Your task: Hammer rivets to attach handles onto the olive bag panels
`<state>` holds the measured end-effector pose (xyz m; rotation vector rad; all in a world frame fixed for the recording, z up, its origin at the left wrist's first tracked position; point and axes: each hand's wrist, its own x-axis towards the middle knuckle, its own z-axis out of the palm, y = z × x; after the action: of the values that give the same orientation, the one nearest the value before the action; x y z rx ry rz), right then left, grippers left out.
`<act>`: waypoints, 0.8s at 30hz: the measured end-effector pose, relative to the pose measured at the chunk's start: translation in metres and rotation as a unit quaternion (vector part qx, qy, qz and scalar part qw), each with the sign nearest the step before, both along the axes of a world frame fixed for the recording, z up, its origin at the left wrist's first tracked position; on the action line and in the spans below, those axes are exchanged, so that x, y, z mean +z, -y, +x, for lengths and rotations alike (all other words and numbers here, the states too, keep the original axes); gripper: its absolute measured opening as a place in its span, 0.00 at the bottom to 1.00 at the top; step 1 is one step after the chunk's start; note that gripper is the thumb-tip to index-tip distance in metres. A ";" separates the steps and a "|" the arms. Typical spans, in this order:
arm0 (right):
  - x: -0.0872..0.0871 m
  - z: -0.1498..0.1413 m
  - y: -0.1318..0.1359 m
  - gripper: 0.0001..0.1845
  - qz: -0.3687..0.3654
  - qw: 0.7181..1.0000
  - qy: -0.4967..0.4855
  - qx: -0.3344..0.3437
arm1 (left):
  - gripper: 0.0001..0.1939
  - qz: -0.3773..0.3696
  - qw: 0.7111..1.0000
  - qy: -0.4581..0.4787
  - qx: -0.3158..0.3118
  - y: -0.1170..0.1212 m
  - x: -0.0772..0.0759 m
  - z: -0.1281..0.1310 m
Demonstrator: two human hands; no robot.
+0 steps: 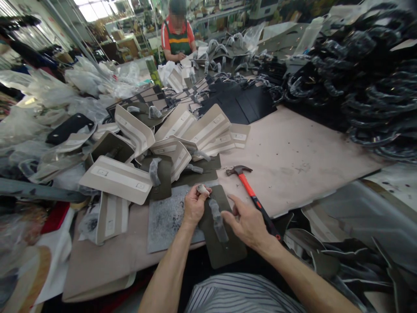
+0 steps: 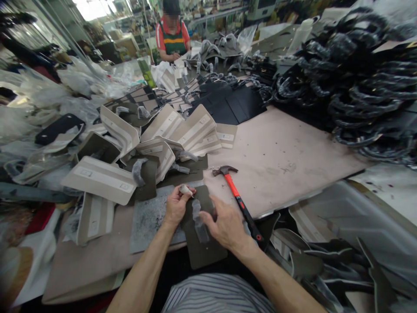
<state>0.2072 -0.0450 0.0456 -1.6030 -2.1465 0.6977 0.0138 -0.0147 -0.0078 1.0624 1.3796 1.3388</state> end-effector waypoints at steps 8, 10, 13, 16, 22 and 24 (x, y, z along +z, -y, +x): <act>-0.035 0.075 -0.033 0.24 0.028 0.976 0.189 -0.106 | 0.10 0.003 1.000 -0.021 0.016 -0.001 -0.004 0.003; -0.042 0.075 -0.033 0.21 -0.006 0.973 0.208 -0.096 | 0.11 -0.005 1.000 -0.014 0.025 -0.002 -0.005 0.004; -0.045 0.069 -0.032 0.16 -0.030 0.970 0.223 -0.095 | 0.12 -0.024 0.998 0.028 0.043 -0.005 -0.005 0.005; -0.044 0.063 -0.032 0.12 -0.037 0.968 0.228 -0.101 | 0.13 -0.038 0.996 0.061 0.052 -0.008 -0.004 0.006; -0.038 0.066 -0.039 0.09 -0.055 0.975 0.192 -0.102 | 0.11 -0.017 0.999 0.018 0.032 -0.006 -0.002 0.006; -0.035 0.066 -0.045 0.06 -0.101 0.981 0.112 -0.124 | 0.10 -0.006 1.000 -0.017 0.023 -0.004 -0.002 0.005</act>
<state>0.2732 -0.0001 0.0109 -2.1035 -2.0244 0.7010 0.0186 -0.0105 -0.0102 1.0549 1.4433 1.3498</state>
